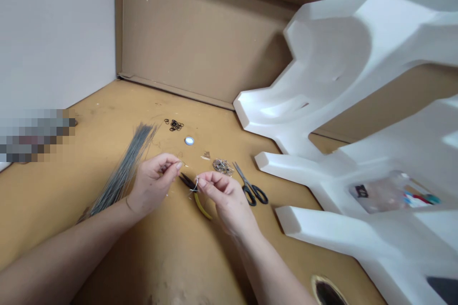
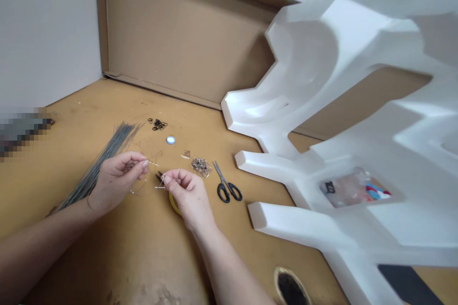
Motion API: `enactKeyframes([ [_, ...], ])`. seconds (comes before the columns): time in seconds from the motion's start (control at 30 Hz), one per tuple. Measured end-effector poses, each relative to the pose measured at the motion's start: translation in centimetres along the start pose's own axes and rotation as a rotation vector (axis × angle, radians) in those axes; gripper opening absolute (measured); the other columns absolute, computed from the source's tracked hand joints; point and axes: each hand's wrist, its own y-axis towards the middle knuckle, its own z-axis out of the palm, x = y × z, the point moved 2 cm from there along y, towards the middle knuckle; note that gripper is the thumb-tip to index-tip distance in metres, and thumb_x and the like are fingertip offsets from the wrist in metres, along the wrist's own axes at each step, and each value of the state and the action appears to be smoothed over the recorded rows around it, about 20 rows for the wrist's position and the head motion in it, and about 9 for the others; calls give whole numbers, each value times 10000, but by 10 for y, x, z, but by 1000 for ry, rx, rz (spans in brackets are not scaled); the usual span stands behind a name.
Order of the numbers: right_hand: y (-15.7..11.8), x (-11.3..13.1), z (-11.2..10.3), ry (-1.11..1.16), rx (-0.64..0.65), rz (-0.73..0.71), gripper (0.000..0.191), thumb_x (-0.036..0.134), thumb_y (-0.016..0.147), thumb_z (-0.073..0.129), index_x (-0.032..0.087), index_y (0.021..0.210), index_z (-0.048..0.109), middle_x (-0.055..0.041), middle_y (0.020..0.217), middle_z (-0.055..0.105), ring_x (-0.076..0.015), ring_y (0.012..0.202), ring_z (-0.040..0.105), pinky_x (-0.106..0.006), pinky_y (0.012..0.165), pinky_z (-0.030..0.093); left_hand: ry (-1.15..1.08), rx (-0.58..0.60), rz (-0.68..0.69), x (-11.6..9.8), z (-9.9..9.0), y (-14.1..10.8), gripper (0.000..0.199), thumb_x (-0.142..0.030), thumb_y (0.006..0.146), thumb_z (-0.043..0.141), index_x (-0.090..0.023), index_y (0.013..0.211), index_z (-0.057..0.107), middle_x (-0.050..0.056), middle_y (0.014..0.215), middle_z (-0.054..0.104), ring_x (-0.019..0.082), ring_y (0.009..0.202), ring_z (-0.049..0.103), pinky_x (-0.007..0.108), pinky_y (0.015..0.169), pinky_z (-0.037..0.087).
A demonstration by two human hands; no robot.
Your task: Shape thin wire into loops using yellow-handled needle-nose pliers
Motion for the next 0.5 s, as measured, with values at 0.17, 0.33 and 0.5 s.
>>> enactKeyframes([
  [0.17, 0, 1, -3, -7, 7, -30, 265, 395, 558, 716, 157, 637, 630, 21, 556, 527, -90, 535, 412, -235, 538, 303, 30, 10, 24, 0, 0, 0, 100, -208, 717, 550, -169, 630, 582, -36, 515, 555, 68, 470, 489, 171, 467, 415],
  [0.33, 0, -1, -6, -84, -3, -80, 241, 388, 610, 691, 161, 654, 626, 23, 565, 532, -99, 550, 433, -246, 563, 333, 55, 5, 36, 1, -1, 0, 102, -213, 720, 549, -169, 635, 584, -37, 509, 545, 68, 464, 478, 174, 463, 407],
  [0.5, 1, -2, -8, -161, -14, -142, 191, 359, 661, 646, 169, 674, 629, 15, 598, 557, -108, 578, 458, -254, 595, 360, 62, 3, 24, -1, -1, 0, 96, -212, 717, 546, -171, 639, 585, -34, 519, 557, 71, 470, 487, 176, 471, 409],
])
